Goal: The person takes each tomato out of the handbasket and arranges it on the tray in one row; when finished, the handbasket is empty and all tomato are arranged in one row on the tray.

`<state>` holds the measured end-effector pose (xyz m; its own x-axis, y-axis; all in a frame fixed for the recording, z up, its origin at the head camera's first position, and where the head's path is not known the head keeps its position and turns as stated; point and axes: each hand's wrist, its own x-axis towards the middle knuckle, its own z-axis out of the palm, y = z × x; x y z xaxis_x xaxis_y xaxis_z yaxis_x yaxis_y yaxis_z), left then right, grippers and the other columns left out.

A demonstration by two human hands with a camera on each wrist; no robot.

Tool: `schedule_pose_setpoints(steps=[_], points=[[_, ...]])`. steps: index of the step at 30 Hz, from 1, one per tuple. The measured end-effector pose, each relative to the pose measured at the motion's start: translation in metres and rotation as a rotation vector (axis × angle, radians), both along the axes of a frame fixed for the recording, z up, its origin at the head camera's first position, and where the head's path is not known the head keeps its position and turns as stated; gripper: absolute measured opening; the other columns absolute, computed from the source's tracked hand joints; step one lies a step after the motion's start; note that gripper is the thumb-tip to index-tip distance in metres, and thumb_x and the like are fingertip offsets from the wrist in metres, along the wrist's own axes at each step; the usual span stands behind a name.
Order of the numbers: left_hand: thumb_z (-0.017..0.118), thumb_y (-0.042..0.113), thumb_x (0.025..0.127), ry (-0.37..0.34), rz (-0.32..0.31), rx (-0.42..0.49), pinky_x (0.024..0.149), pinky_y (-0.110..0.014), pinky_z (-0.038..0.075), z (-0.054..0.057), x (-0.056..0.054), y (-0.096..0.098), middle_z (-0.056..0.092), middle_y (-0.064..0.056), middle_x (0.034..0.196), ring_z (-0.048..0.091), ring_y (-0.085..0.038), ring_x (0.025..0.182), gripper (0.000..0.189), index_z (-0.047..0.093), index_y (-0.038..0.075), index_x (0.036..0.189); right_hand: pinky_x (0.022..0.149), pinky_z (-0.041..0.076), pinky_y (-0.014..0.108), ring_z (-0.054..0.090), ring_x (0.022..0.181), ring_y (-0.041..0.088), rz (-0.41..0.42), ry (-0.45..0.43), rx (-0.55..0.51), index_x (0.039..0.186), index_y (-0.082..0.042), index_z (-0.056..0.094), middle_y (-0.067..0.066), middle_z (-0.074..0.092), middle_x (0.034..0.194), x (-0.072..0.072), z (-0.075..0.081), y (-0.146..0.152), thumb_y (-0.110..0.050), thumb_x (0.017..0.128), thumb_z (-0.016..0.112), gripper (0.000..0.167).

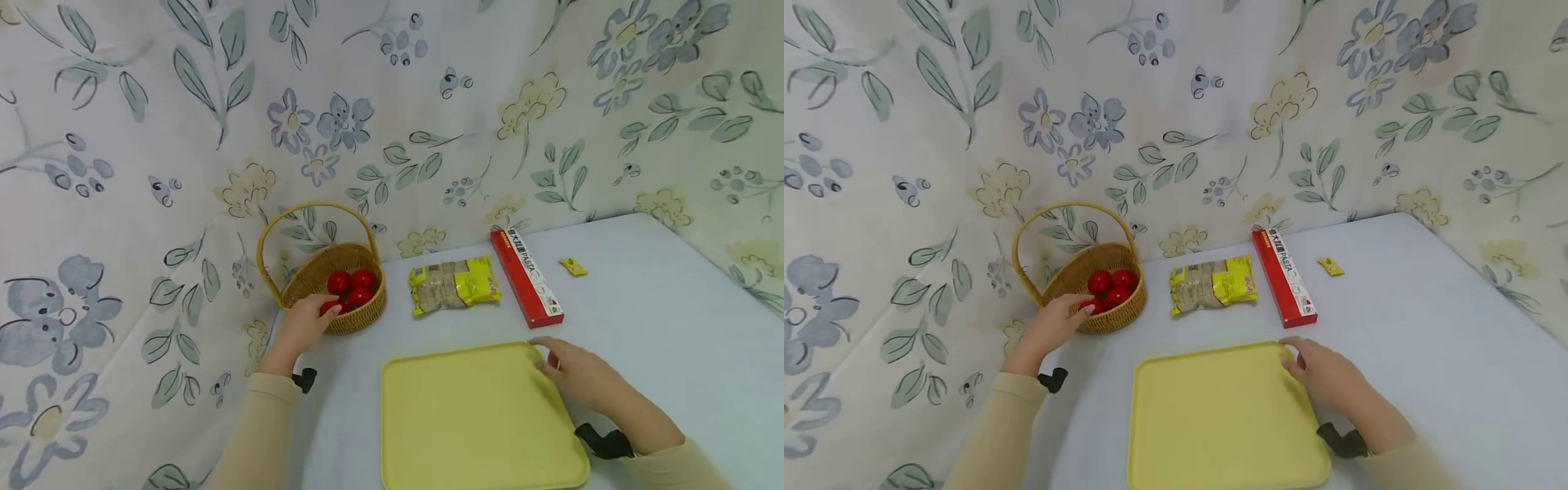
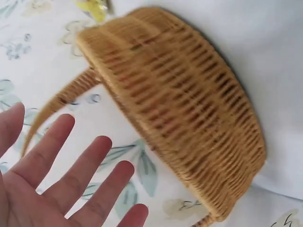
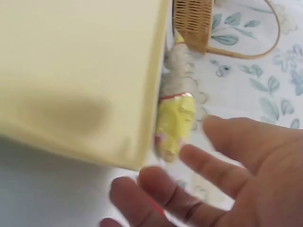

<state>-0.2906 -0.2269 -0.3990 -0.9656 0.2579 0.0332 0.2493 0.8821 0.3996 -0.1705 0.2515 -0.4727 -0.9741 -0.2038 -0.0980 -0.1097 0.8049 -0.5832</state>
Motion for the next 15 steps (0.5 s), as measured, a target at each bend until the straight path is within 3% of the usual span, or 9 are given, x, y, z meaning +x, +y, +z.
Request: schedule_pose_setpoints(steps=[3, 6, 10, 15], points=[[0.06, 0.029, 0.109, -0.066, 0.011, -0.031, 0.11, -0.061, 0.042, -0.007, -0.016, -0.008, 0.059, -0.023, 0.145, 0.052, -0.044, 0.135, 0.043, 0.063, 0.003, 0.142, 0.06, 0.041, 0.029, 0.047, 0.074, 0.017, 0.029, -0.024, -0.09, 0.131, -0.008, 0.063, 0.001, 0.048, 0.091, 0.008, -0.025, 0.003, -0.021, 0.101, 0.071, 0.034], [0.06, 0.028, 0.108, -0.131, -0.003, -0.076, 0.111, -0.06, 0.043, -0.016, -0.031, -0.014, 0.06, -0.023, 0.144, 0.052, -0.044, 0.135, 0.041, 0.065, 0.002, 0.14, 0.065, 0.043, 0.028, 0.048, 0.081, 0.017, 0.042, -0.036, -0.165, 0.124, -0.011, 0.065, 0.002, 0.047, 0.096, 0.012, -0.04, 0.005, -0.021, 0.1, 0.072, 0.027], [0.063, 0.029, 0.106, -0.181, -0.01, -0.116, 0.109, -0.058, 0.046, -0.027, -0.049, -0.017, 0.061, -0.021, 0.142, 0.055, -0.041, 0.133, 0.041, 0.066, 0.002, 0.138, 0.07, 0.046, 0.027, 0.048, 0.089, 0.02, 0.081, -0.054, -0.257, 0.125, -0.009, 0.064, 0.004, 0.048, 0.102, 0.013, -0.046, 0.012, -0.019, 0.1, 0.071, 0.028], [0.069, 0.027, 0.102, -0.228, -0.01, -0.121, 0.11, -0.057, 0.045, -0.032, -0.073, -0.014, 0.06, -0.024, 0.143, 0.055, -0.043, 0.132, 0.049, 0.061, -0.001, 0.141, 0.072, 0.047, 0.026, 0.048, 0.092, 0.02, 0.115, -0.084, -0.338, 0.131, -0.007, 0.061, 0.007, 0.047, 0.103, 0.012, -0.046, 0.02, -0.019, 0.101, 0.07, 0.034]])
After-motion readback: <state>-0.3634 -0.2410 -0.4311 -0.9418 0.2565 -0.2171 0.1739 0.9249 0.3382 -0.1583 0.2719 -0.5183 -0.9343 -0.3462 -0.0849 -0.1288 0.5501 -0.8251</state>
